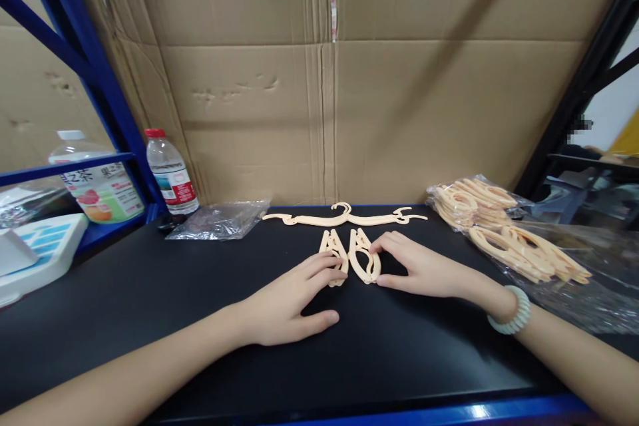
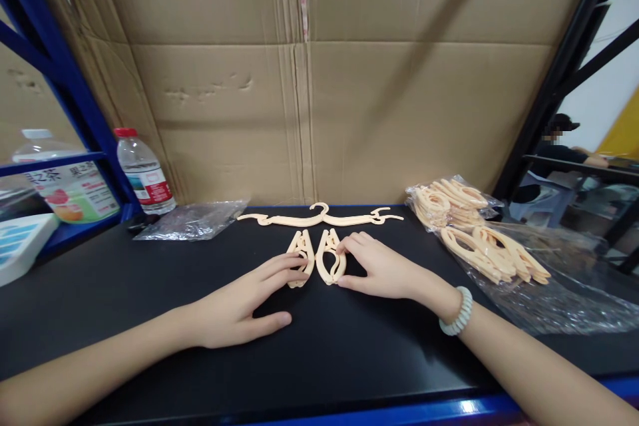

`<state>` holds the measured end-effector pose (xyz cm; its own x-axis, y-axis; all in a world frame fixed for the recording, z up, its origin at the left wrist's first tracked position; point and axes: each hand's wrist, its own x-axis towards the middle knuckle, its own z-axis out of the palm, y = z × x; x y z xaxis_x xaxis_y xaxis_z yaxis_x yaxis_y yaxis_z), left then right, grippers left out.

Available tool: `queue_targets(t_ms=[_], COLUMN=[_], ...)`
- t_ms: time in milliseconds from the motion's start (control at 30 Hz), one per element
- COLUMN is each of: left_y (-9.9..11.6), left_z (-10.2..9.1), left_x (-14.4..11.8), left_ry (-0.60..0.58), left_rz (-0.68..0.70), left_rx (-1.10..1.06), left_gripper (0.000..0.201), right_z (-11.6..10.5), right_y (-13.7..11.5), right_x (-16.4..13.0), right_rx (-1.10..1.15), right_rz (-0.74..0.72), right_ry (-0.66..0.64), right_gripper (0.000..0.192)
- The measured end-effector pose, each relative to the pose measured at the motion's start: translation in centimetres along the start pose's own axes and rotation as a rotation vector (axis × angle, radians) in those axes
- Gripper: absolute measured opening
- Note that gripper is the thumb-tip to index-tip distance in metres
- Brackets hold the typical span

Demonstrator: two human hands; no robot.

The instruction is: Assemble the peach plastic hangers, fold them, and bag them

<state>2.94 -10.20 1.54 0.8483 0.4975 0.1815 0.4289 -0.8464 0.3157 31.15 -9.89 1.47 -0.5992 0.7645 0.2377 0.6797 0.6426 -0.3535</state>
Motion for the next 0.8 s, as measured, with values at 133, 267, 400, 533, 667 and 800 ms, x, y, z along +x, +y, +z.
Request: queue_targets(t_ms=[133,267,400,533,667,800], left_y=[0.07,-0.05,-0.28,-0.35,-0.47,-0.70], left_z=[0.12,0.38,0.60,0.72,0.89,0.98], left_x=[0.07,0.13,0.28,0.50,0.64,0.71], left_ry=[0.064,0.182,0.256,0.278,0.297,0.300], left_rz=[0.006,-0.045,-0.096,-0.121,-0.119,-0.119], left_rx=[0.002,0.023,0.029,0.014,0.024,0.032], left_gripper=[0.044,0.036,0.024,0.014,0.012,0.012], right_z=[-0.01,-0.07,-0.08,0.01,0.20,0.39], right_y=[0.04,0.05,0.15,0.20,0.27,0.51], right_x=[0.01,0.05,0.04,0.00,0.07,0.16], right_rx=[0.011,0.002,-0.003,-0.001,0.005,0.028], right_rz=[0.004,-0.005,-0.005,0.001,0.000,-0.003], right_ry=[0.004,0.008,0.010,0.023,0.046,0.067], right_gripper=[0.033,0.033,0.034,0.031,0.028,0.026])
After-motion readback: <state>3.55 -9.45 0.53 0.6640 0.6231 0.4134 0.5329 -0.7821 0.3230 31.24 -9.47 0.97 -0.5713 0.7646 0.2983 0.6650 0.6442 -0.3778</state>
